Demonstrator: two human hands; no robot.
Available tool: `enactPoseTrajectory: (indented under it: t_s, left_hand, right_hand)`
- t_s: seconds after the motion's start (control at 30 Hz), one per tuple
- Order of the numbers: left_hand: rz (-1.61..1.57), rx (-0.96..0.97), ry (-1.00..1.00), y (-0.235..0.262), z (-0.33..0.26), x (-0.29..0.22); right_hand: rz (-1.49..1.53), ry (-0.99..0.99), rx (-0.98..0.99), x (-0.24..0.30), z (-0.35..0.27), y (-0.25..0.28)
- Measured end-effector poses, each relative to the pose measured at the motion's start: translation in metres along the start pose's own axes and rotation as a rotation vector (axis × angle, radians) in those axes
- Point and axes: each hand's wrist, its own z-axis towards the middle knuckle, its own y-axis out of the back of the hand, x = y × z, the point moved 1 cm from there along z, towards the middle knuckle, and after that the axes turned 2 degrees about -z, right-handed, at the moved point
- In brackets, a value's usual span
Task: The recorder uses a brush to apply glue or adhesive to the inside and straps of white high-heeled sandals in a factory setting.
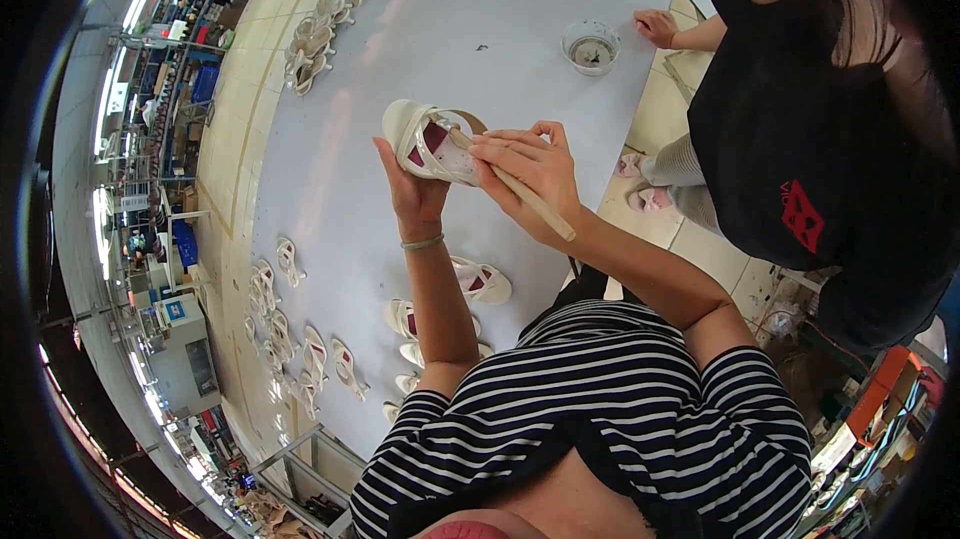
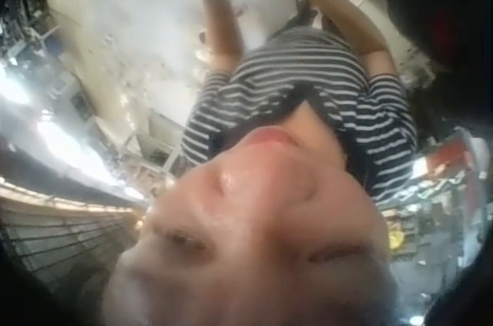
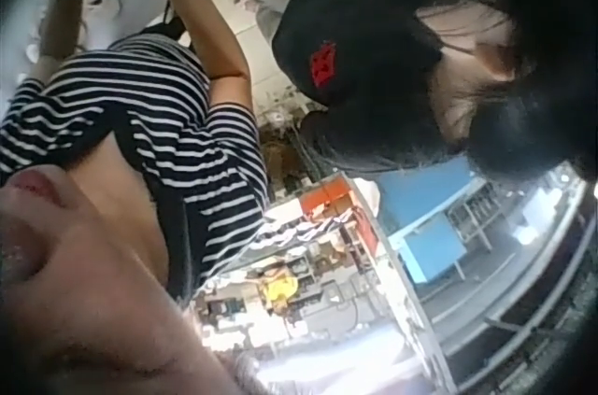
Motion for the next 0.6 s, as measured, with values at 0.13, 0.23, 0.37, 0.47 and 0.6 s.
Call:
enactPoseTrajectory:
  t_s: [0.13, 0.23, 0.37, 0.47, 0.6]
  left_hand:
    - [-0.017, 0.007, 0.0, 0.002, 0.0, 0.0]
    - [-0.047, 0.006, -0.002, 0.001, 0.001, 0.0]
    - [-0.022, 0.034, -0.002, 0.004, 0.001, 0.0]
    - [-0.035, 0.031, 0.0, -0.001, -0.001, 0.001]
    - [0.014, 0.032, 0.004, -0.007, -0.002, -0.001]
  right_hand:
    - [-0.003, -0.009, -0.005, 0.001, 0.001, 0.001]
    - [-0.005, -0.011, -0.003, 0.001, 0.001, 0.001]
    - [-0.003, -0.002, 0.06, 0.001, 0.0, 0.003]
    - [0.002, 0.013, 0.005, 0.002, 0.002, 0.002]
    - [0.004, 0.022, 0.002, 0.002, 0.002, 0.002]
